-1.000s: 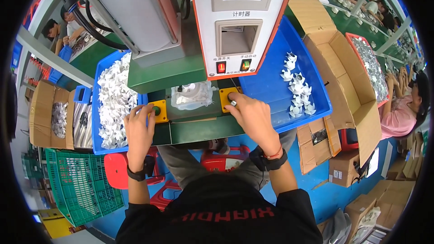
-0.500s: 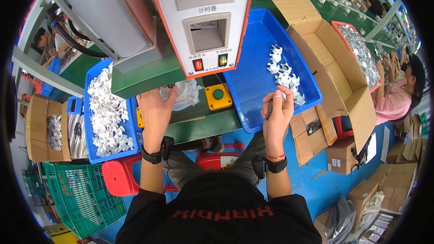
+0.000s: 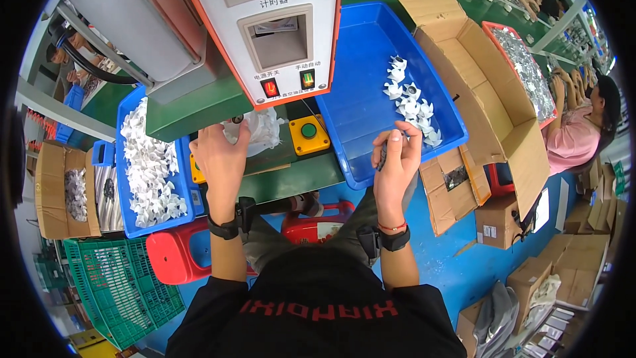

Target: The person picks up a white plastic fan and a metal component, fits them together, and places the assembly into a machine. They press two buttons to press the parts together, remove the finished assembly, and place it into a blue tray.

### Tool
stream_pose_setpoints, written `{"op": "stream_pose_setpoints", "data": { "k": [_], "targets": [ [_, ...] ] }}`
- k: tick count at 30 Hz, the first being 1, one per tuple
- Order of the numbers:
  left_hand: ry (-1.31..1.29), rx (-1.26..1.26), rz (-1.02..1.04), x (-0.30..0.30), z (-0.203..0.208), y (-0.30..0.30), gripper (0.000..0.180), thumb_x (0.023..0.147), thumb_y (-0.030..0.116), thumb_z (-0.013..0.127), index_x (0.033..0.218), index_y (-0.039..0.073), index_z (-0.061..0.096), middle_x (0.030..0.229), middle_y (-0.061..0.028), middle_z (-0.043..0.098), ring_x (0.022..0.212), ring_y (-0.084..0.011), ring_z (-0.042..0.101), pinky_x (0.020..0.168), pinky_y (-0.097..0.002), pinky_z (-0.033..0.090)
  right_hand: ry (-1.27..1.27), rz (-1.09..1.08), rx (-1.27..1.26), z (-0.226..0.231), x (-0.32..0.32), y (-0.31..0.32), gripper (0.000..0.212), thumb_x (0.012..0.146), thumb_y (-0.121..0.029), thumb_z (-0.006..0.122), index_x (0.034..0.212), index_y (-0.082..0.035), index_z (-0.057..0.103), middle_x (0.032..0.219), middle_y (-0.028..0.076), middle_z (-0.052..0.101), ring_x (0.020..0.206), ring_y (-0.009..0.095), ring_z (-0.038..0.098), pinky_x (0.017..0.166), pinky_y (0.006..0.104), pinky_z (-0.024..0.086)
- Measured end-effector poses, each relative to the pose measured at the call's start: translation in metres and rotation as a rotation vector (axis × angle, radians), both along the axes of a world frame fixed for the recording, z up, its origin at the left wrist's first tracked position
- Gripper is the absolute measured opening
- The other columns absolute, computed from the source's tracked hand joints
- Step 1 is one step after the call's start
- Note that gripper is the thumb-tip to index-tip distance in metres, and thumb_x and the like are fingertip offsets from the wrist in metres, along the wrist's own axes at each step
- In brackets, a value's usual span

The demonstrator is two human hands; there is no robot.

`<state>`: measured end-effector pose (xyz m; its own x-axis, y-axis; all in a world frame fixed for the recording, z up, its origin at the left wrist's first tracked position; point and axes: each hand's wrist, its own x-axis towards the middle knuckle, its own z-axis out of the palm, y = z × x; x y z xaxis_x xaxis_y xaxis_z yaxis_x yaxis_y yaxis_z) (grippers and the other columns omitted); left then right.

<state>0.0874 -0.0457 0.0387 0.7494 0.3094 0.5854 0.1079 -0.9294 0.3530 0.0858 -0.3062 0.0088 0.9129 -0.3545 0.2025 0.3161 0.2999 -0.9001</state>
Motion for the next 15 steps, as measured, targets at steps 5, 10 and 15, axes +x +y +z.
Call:
{"op": "stream_pose_setpoints", "data": {
  "k": [5, 10, 15],
  "targets": [
    [-0.061, -0.168, -0.015, -0.002, -0.003, -0.004, 0.021, 0.074, 0.017, 0.077, 0.089, 0.009, 0.065, 0.084, -0.0073, 0.065, 0.079, -0.0281, 0.059, 0.076, -0.0384, 0.036, -0.008, -0.002, 0.017, 0.001, -0.003, -0.002, 0.019, 0.104, -0.022, 0.048, 0.117, -0.008, 0.049, 0.08, 0.007, 0.057, 0.054, 0.008, 0.044, 0.047, 0.0218, 0.033],
    [-0.286, -0.377, -0.331, -0.014, -0.016, -0.063, 0.02, 0.071, 0.008, 0.08, 0.073, 0.007, 0.06, 0.087, -0.0098, 0.071, 0.079, -0.0264, 0.068, 0.073, -0.0389, 0.05, -0.034, 0.021, 0.039, 0.0, 0.0, 0.003, 0.018, 0.104, -0.02, 0.049, 0.117, -0.007, 0.049, 0.082, 0.008, 0.059, 0.054, 0.008, 0.045, 0.047, 0.022, 0.034],
    [-0.16, -0.447, -0.592, -0.001, 0.004, -0.122, 0.03, 0.079, 0.014, 0.075, 0.104, 0.006, 0.062, 0.099, -0.0119, 0.069, 0.094, -0.0323, 0.066, 0.083, -0.0411, 0.049, -0.048, 0.0, 0.045, -0.007, 0.001, -0.001, 0.018, 0.103, -0.017, 0.051, 0.117, -0.006, 0.049, 0.087, 0.011, 0.062, 0.054, 0.008, 0.046, 0.046, 0.0218, 0.034]
  ]
}}
